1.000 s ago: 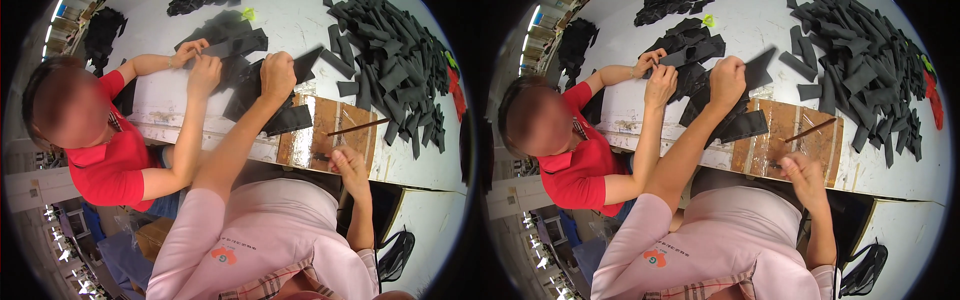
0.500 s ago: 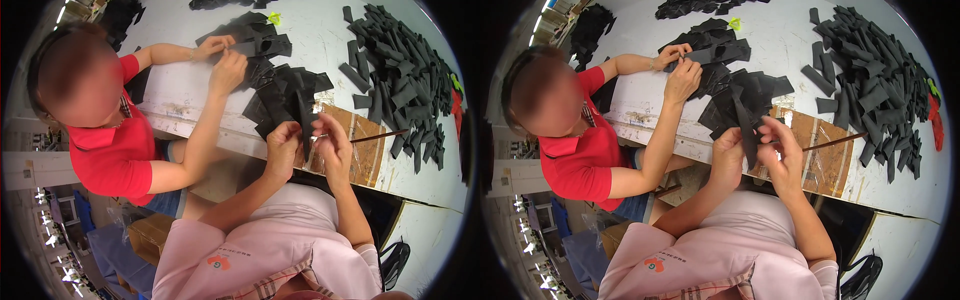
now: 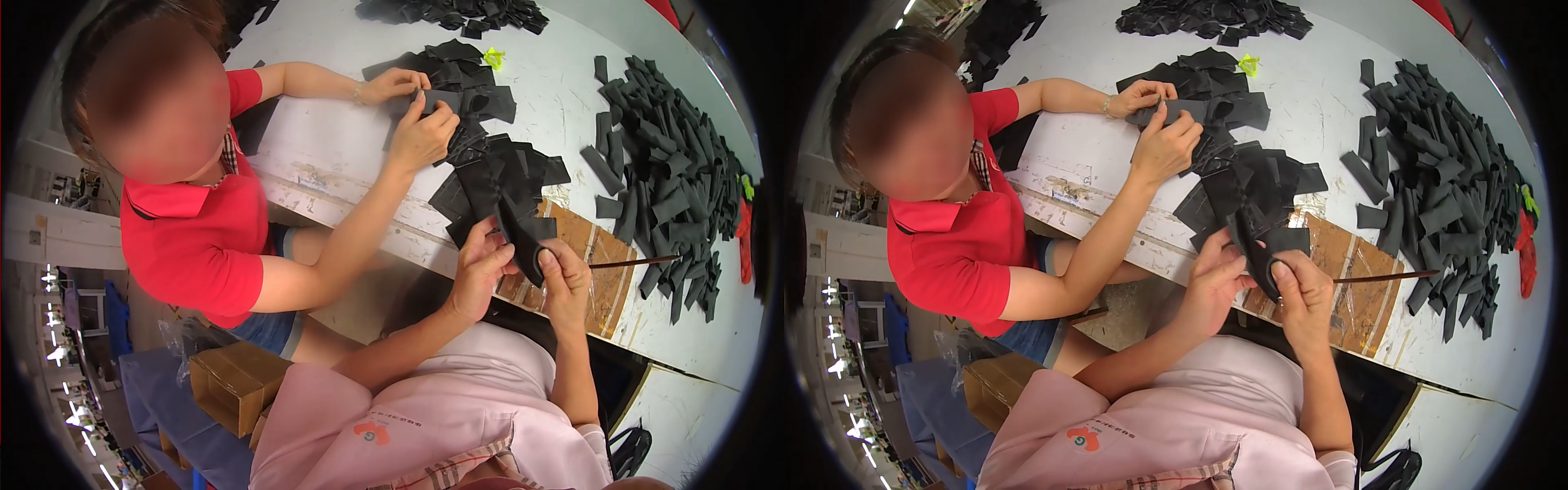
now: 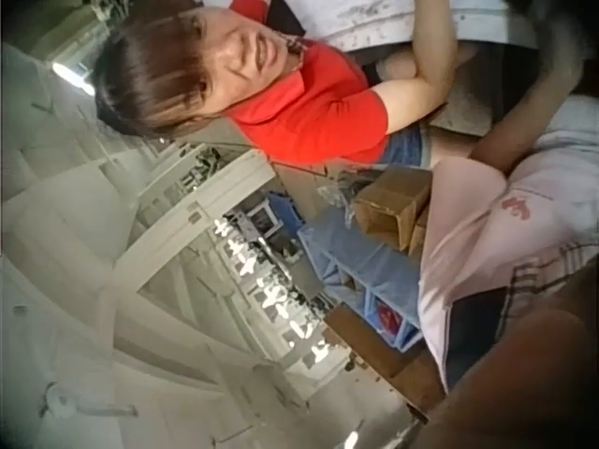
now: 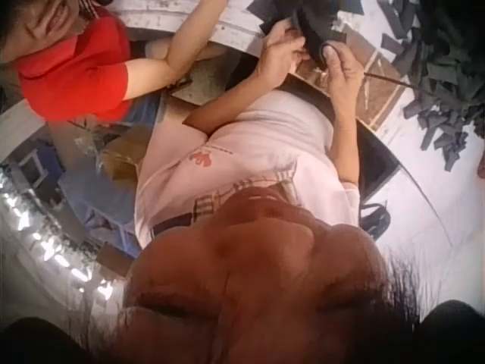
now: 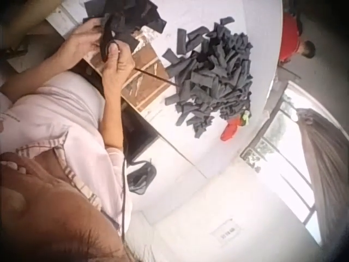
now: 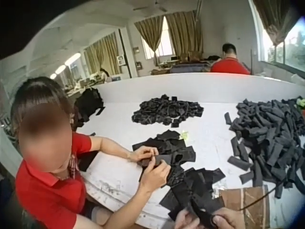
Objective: Assembling and threading black foam or rubber components at a workbench in a factory setting.
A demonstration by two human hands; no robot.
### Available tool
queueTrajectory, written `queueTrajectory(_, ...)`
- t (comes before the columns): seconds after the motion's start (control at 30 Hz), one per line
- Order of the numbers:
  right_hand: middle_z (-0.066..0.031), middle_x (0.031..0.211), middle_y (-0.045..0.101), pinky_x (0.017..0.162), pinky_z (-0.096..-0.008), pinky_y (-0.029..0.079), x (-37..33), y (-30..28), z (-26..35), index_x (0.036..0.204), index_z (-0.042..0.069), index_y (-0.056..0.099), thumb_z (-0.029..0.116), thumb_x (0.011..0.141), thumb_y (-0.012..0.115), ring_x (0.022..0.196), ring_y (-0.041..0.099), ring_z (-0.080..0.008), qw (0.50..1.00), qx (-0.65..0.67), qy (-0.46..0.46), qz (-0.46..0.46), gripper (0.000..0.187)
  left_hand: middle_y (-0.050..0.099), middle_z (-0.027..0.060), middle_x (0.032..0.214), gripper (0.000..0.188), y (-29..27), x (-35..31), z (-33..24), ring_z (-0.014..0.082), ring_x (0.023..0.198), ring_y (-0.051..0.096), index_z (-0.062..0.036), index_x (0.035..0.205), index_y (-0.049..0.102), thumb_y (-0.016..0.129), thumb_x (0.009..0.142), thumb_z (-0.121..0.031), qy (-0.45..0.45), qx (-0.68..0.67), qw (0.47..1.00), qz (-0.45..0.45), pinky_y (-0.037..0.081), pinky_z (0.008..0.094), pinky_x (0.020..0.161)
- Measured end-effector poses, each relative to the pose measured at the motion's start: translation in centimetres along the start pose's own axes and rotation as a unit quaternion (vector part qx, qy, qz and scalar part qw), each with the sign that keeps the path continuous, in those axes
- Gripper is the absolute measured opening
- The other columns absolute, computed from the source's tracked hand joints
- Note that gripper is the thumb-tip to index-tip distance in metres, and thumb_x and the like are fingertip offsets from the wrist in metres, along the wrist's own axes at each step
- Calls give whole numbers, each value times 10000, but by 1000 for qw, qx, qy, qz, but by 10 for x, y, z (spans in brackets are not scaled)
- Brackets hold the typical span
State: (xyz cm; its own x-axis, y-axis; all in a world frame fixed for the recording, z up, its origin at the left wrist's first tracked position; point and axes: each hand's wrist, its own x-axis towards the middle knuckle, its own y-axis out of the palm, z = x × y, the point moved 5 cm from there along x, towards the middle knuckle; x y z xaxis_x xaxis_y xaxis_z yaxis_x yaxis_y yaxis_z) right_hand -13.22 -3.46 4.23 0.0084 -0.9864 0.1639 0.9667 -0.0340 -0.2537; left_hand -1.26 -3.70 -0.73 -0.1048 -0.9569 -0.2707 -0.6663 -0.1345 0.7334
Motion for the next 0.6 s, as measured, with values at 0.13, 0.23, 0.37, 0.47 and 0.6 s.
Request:
queueTrajectory(0.13, -12, 685, 535, 579, -211, 378, 2, -3, 0, 782, -31, 567, 95, 823, 523, 636, 460, -69, 984, 106, 105, 97, 139, 550, 31, 941, 418, -10, 7, -11, 71, 806, 507, -37, 1186, 398, 552, 802, -101, -28, 33, 997, 57, 408, 209, 661)
queueTrajectory(0.23, 1, 680, 524, 571, -205, 365, 2, -2, 2, 766, -30, 570, 117, 821, 539, 622, 447, -64, 971, 135, 127, 149, 160, 548, 24, 919, 382, -20, 13, -14, 65, 814, 505, -25, 1155, 429, 559, 802, -92, -21, 47, 994, 92, 410, 211, 685)
queueTrajectory(0.37, 9, 683, 520, 560, -194, 345, 1, -5, -4, 736, -25, 561, 108, 800, 540, 608, 435, -56, 959, 180, 177, 132, 149, 560, 17, 855, 231, -16, 13, -22, 58, 787, 513, -12, 1005, 537, 581, 781, -46, 13, 94, 980, 176, 416, 184, 690)
queueTrajectory(0.47, 13, 672, 511, 554, -190, 335, 6, -12, -1, 713, -19, 552, 103, 785, 533, 604, 429, -52, 961, 197, 170, 87, 143, 576, 10, 833, 213, -18, 9, -16, 55, 764, 524, 6, 975, 554, 591, 769, -33, -48, 111, 982, 145, 419, 178, 715)
queueTrajectory(0.6, 13, 659, 505, 552, -188, 330, 6, -15, 1, 694, -15, 543, 91, 774, 524, 599, 425, -48, 970, 162, 164, 80, 135, 586, 6, 829, 181, -8, 1, -11, 52, 747, 519, 24, 917, 582, 615, 757, -55, -107, 161, 958, 212, 434, 186, 669)
